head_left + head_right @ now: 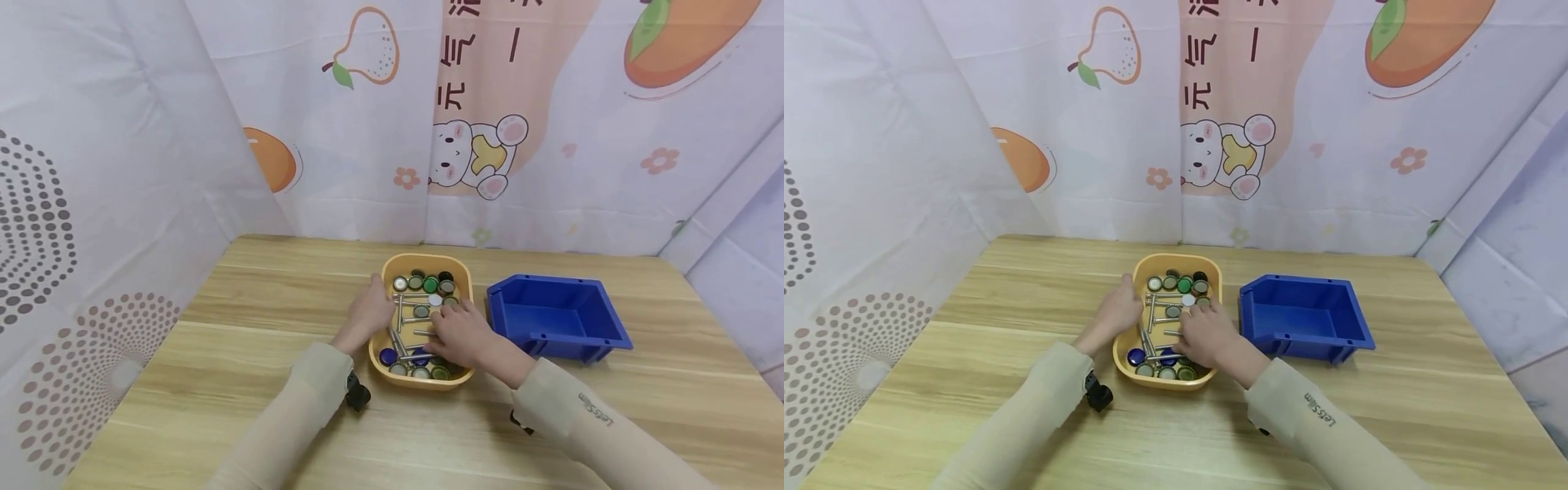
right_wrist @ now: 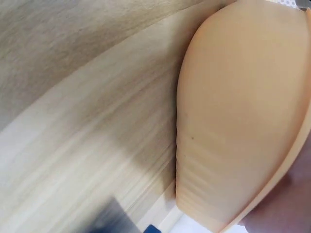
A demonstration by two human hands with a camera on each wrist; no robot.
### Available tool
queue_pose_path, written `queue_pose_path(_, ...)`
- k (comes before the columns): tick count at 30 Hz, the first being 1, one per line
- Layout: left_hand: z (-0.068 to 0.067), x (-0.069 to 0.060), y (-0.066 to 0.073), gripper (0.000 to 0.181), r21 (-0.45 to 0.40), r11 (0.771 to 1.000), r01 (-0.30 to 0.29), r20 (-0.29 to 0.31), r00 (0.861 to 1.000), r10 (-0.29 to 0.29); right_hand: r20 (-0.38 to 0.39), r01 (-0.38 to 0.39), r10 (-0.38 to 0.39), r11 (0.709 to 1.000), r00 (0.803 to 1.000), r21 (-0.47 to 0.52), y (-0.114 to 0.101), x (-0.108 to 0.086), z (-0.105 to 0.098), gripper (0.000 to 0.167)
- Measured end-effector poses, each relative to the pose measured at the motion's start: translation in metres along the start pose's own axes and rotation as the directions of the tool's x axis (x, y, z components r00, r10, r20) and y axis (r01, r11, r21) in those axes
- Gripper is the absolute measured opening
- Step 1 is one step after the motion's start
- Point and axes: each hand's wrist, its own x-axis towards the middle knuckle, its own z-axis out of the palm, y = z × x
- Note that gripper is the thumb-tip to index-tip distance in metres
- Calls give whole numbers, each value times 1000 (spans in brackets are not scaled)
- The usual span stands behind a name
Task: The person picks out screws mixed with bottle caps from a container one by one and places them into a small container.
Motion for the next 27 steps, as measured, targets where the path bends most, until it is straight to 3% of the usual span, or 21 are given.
queue_pose_path(5,1,0,0,51,0,1000,13,-10,1000,-13,64,-26,26,1000,998,2,-8,5,1,31)
queue_pose_path(13,1,1,-1,55,5,1000,27,0,1000,-27,155,-28,33,999,987,-33,-17,7,5,22)
queue_pose_path(27,2,1,0,54,26,999,22,-10,1000,-22,6,13,-13,1000,1000,3,-14,3,7,28)
